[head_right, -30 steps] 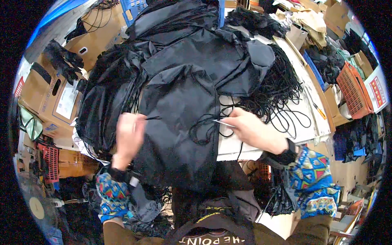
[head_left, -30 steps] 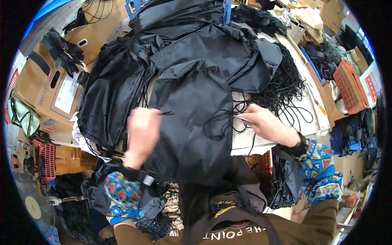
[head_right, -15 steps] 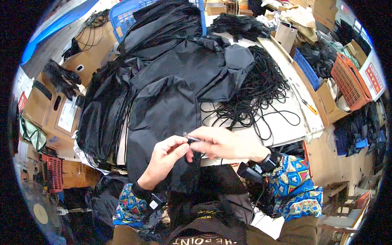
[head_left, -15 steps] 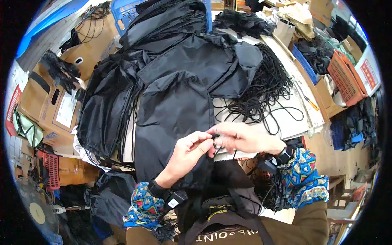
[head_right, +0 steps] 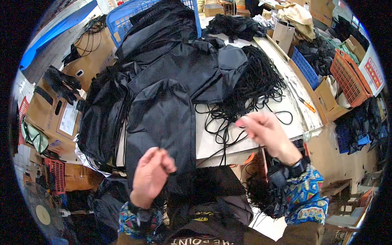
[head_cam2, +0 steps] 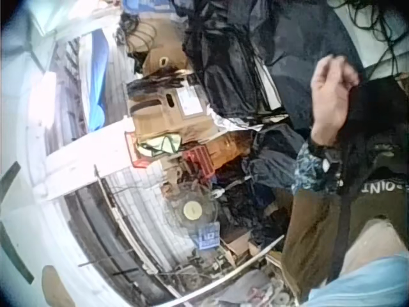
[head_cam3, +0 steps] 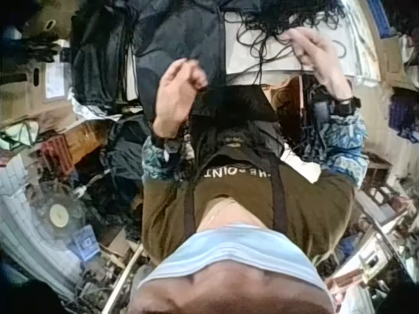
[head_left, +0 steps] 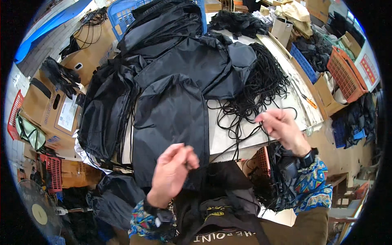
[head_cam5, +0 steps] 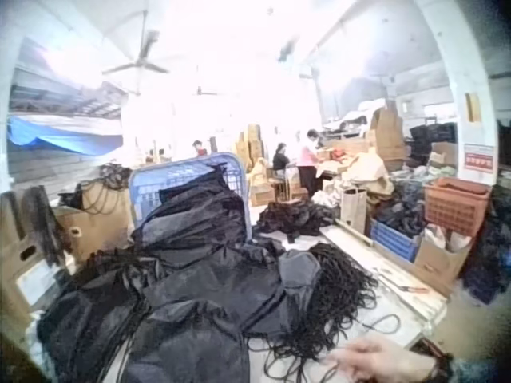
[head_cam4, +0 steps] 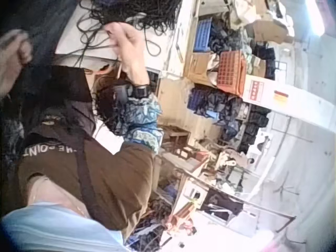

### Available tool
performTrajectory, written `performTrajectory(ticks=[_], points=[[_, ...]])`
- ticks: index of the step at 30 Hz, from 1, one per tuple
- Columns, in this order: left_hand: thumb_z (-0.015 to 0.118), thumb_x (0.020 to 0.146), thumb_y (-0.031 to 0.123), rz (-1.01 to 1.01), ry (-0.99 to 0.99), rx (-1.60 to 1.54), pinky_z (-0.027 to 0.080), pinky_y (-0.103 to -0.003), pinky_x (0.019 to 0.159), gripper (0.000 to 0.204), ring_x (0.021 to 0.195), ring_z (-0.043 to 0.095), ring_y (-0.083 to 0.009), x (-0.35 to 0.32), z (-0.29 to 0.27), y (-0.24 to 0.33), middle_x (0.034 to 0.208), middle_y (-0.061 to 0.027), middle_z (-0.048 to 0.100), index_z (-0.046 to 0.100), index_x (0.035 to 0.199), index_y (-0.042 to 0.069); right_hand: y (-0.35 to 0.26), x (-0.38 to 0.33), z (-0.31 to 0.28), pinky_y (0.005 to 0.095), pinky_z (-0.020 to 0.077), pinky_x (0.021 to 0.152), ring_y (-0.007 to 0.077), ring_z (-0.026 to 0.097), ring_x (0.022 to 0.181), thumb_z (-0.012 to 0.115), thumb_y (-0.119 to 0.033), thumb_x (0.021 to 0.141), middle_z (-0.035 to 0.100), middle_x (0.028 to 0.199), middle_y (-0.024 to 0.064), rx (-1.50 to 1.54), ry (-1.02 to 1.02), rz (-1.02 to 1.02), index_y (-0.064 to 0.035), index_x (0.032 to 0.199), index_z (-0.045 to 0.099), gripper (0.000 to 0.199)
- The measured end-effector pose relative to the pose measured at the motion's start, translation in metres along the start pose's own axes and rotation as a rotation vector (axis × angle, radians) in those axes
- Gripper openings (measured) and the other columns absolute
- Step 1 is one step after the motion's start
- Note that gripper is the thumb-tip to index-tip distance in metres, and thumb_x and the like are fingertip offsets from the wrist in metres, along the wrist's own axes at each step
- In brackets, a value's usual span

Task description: The person is assembling black drawstring bags by threading black cords through the top hems. They repeatedly pick up a bag, thread the cord through the fabric channel, and pull it tight to secure the drawstring mechanism. The process is performed one bag at a time on a workbench in a factory setting.

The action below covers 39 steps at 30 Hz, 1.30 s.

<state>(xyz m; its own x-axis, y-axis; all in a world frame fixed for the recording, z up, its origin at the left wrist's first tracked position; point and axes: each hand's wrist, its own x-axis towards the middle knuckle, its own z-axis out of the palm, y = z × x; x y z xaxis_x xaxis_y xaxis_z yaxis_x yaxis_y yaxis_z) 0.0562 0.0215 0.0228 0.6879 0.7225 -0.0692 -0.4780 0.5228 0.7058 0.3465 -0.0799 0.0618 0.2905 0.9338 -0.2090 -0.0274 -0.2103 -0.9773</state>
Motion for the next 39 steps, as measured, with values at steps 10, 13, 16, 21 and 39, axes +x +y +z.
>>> performTrajectory(ticks=[10,13,16,21,39], points=[[0.056,0.089,0.007,0.072,-0.005,-0.070,0.044,-0.036,0.091,0.011,0.098,0.058,-0.0208,0.015,0.025,-0.025,0.101,-0.0088,0.062,0.062,0.094,0.000,-0.009,0.005,0.033,0.0216,0.0382,0.052,0.0025,0.046,0.060,0.058,-0.020,0.090,0.054,0.063,-0.0041,-0.279,-0.132,-0.320,-0.0003,0.083,0.064,0.022],[0.055,0.090,0.014,0.249,0.083,-0.124,0.043,-0.040,0.089,0.013,0.095,0.057,-0.0217,0.000,0.042,0.008,0.098,-0.0080,0.061,0.061,0.089,0.002,-0.027,0.013,-0.002,0.0184,0.0326,0.048,0.0020,0.043,0.056,0.057,-0.021,0.090,0.051,0.061,-0.0062,-0.289,-0.029,-0.111,-0.0040,0.080,0.064,0.021],[0.055,0.088,0.011,0.286,0.023,0.110,0.043,-0.035,0.082,0.012,0.088,0.056,-0.0188,-0.012,0.053,0.031,0.095,-0.0078,0.060,0.061,0.086,0.001,-0.022,0.041,-0.039,0.0245,0.0442,0.052,0.0082,0.053,0.054,0.056,-0.022,0.091,0.060,0.075,0.0053,-0.833,0.447,-0.668,0.0033,0.094,0.061,0.026],[0.059,0.082,-0.001,0.366,-0.065,0.794,0.044,-0.025,0.068,0.005,0.076,0.056,-0.0131,-0.016,0.048,0.044,0.089,-0.0086,0.060,0.062,0.080,-0.004,-0.022,0.040,-0.036,0.0236,0.0454,0.054,0.0069,0.054,0.056,0.057,-0.023,0.091,0.062,0.085,0.0048,-0.483,0.176,-0.157,0.0033,0.114,0.055,0.035],[0.051,0.083,0.004,0.623,-0.836,-0.607,0.037,-0.028,0.065,0.020,0.062,0.049,-0.0183,-0.075,0.033,0.054,0.069,-0.0049,0.050,0.058,0.064,0.009,-0.021,0.020,-0.059,0.0168,0.0297,0.044,0.0014,0.035,0.054,0.059,-0.034,0.089,0.039,0.069,-0.0073,-0.262,0.207,-0.034,-0.0041,0.131,0.039,0.056]])
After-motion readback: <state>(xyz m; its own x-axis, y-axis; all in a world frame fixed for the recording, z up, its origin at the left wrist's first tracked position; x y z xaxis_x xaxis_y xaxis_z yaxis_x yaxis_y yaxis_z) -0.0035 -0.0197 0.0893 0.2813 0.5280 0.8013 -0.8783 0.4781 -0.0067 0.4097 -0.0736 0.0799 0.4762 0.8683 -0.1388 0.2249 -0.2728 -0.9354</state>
